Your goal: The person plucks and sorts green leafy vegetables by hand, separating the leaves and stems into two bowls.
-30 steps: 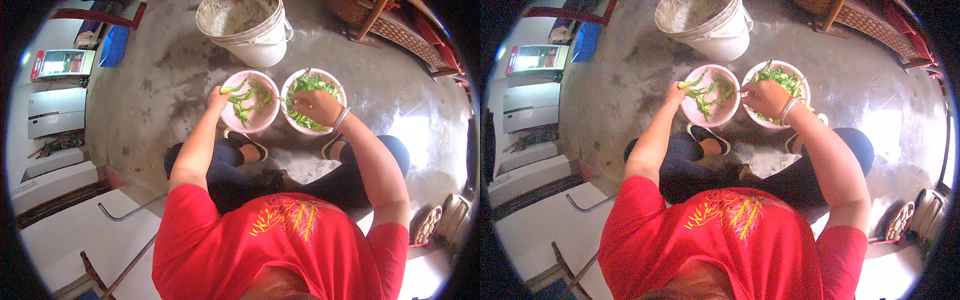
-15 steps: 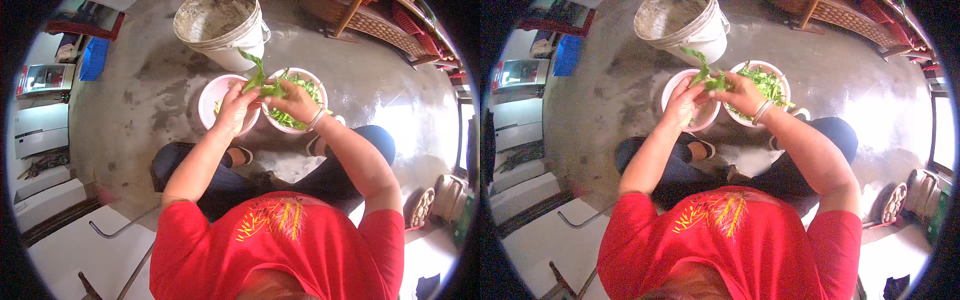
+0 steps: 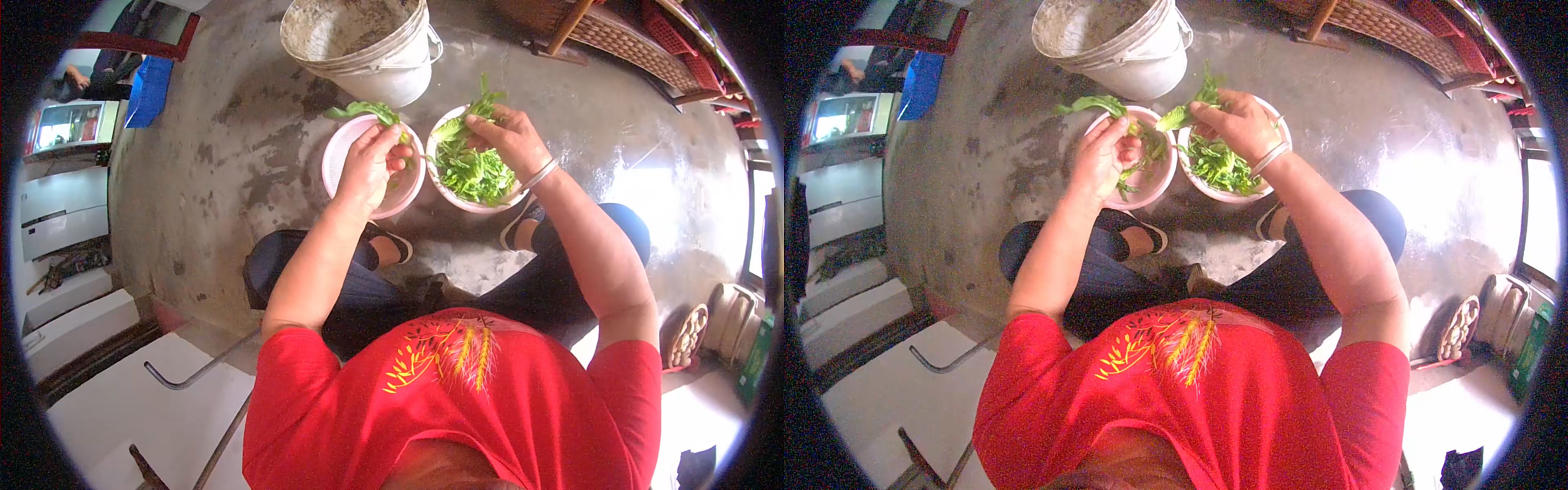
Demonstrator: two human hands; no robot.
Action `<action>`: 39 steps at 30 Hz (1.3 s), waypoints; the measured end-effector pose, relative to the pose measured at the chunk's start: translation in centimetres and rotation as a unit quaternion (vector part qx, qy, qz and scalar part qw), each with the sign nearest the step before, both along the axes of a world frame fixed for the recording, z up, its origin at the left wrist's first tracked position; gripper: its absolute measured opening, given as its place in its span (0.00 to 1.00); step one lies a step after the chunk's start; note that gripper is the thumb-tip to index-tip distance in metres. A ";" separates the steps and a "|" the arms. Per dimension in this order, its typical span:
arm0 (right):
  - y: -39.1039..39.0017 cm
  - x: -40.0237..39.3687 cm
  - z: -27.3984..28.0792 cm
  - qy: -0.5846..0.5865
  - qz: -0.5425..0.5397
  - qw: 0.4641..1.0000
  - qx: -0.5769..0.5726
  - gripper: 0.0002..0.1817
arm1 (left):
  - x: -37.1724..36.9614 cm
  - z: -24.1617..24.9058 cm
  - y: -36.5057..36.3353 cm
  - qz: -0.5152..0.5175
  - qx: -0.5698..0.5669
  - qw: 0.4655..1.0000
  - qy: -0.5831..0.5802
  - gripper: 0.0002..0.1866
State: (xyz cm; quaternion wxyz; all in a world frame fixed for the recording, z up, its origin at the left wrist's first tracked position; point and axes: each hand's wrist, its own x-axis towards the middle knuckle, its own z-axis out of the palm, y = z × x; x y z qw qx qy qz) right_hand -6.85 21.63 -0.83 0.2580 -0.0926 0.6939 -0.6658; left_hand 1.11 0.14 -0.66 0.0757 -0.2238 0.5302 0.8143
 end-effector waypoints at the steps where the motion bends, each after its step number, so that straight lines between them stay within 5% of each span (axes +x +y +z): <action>1: 0.0 0.2 0.2 0.007 0.018 1.000 0.012 0.16 | 0.1 0.2 0.1 -0.025 -0.007 1.000 -0.006 0.09; 8: -0.4 0.8 -0.7 0.053 0.092 0.994 0.028 0.17 | 0.6 0.4 1.7 -0.161 0.056 0.984 -0.045 0.12; 14: -0.4 1.4 2.0 0.156 0.125 0.962 0.188 0.21 | 0.9 0.7 2.6 -0.248 -0.145 0.957 0.044 0.13; 24: -0.7 1.9 -0.3 0.015 0.129 0.991 -0.013 0.18 | 0.8 0.1 2.9 -0.195 -0.139 0.968 0.077 0.07; 39: -0.7 1.7 0.2 -0.032 0.104 0.993 -0.042 0.11 | 0.7 0.5 2.8 -0.116 -0.122 0.982 0.081 0.09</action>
